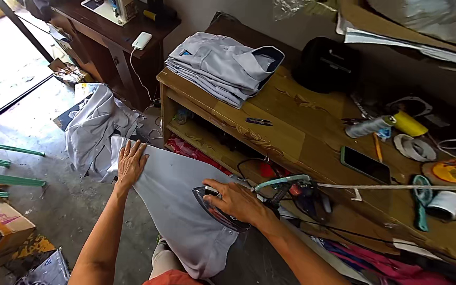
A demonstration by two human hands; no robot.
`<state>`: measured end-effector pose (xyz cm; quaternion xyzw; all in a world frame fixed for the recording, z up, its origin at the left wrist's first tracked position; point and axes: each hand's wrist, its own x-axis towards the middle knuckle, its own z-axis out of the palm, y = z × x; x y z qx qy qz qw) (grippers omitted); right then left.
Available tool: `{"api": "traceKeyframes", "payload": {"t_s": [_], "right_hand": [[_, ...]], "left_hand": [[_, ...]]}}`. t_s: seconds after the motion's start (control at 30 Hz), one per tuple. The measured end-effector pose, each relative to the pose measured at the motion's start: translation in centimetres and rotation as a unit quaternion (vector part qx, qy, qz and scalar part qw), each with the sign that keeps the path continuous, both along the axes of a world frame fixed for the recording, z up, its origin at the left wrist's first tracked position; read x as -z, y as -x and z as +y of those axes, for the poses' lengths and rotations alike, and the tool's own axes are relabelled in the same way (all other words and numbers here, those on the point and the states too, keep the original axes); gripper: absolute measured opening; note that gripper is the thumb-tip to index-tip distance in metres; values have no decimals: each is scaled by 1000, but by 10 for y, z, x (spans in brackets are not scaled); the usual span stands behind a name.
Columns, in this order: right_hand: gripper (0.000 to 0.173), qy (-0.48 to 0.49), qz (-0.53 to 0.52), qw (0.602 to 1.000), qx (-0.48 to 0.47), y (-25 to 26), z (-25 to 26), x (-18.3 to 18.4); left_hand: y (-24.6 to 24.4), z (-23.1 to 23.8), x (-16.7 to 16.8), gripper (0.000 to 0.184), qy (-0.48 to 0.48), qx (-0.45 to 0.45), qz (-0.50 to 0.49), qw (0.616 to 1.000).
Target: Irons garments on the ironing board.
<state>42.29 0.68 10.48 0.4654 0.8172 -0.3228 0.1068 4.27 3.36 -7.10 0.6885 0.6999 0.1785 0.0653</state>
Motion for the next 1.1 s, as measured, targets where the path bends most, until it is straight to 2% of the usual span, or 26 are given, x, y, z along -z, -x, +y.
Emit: {"api": "traceKeyframes", "payload": {"t_s": [0.23,0.33,0.63,0.77,0.97,1.1], "right_hand": [[62,-4,-16,1000,15,-9,-5,2],[53,10,-39,999,3,-1,-6,-2],[57,49,-41,998,-6,-26,-37,-12],[59,59,-11,997,39,-49,-48,-20],[59,-13,5,983,181,-66,-34,-20],[57,-19,-23,988,150,-46,-6,4]], "left_hand": [[5,3,1,56,12,-2,-17,1000],[6,3,2,56,14,0,-12,1000],[5,2,1,56,4,0,-19,1000],[5,3,1,56,6,0,-15,1000],[3,2,0,56,2,2,-13,1000],[6,7,-9,58,32,6,9,999]]}}
